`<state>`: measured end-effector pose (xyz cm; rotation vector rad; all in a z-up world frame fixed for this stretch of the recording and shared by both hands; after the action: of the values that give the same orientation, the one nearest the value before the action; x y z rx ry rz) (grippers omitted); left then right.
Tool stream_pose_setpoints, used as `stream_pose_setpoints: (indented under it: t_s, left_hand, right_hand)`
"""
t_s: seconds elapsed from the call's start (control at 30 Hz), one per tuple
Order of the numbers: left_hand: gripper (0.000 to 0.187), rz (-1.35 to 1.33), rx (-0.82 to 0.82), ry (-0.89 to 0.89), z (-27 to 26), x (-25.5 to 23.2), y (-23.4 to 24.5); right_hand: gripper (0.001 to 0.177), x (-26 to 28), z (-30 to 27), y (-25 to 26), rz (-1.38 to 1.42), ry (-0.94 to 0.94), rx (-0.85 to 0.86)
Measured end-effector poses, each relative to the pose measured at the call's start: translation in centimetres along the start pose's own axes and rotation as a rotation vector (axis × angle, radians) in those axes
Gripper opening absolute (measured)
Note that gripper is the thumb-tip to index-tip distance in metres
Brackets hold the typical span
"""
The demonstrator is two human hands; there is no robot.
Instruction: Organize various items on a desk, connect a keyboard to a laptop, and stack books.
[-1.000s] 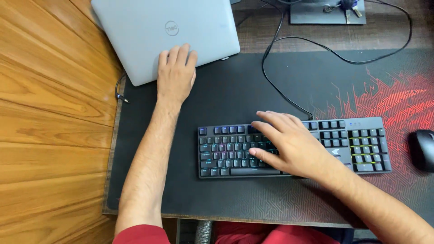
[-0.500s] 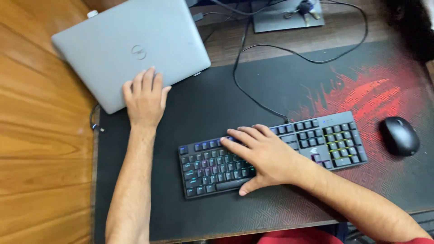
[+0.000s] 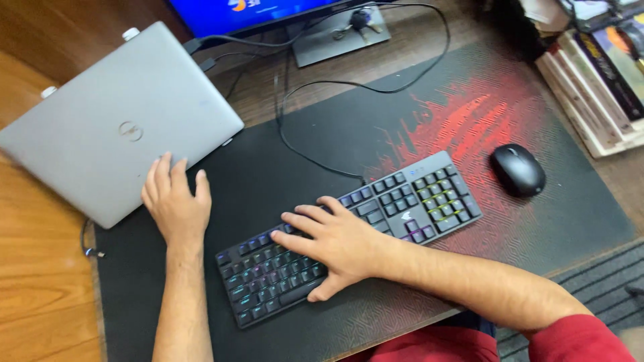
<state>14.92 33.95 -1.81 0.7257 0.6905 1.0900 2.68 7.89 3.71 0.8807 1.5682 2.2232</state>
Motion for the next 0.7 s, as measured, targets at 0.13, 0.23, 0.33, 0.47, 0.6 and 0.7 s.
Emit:
stream_pose_setpoints:
  t_s: [0.13,0.23,0.33,0.47,0.6,0.7]
  left_hand:
    - [0.022,-0.207,0.026,0.101,-0.9,0.2,0.1]
    - [0.011,-0.377,0.036,0.164,-1.5,0.0,0.5]
    - [0.009,-0.465,0.009,0.153,-2.1,-0.5,1.0]
    - [0.009,-0.510,0.053,0.271,-2.0,-0.6,1.0]
    - [0.008,-0.452,0.074,0.264,-1.9,-0.5,0.8]
    - [0.008,-0.472,0.068,0.284,-1.7,-0.4,0.7]
  right_hand:
    - [0.113,-0.1,-0.5,-0.5,-0.009,0.004,-0.040]
    - [0.112,-0.2,-0.7,-0.5,-0.020,0.002,-0.037]
    - [0.108,-0.6,-0.8,0.6,0.025,0.009,-0.094]
    - [0.094,-5.7,-0.9,3.8,0.127,-0.077,-0.184]
    - [0.080,-16.5,-2.1,7.8,0.078,-0.357,-0.533]
    - [0.093,-25.4,-4.4,9.8,0.031,-0.636,-0.605]
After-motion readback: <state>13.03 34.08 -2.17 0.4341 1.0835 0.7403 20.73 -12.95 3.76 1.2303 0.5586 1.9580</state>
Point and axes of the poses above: each hand's wrist, its own z-axis towards the middle knuckle, its own y-axis out of the back of the hand, x = y × z, the point moved 6 cm from there along z, towards the middle knuckle, and after that the axes turned 5 degrees about -z, right-handed, at the moved point
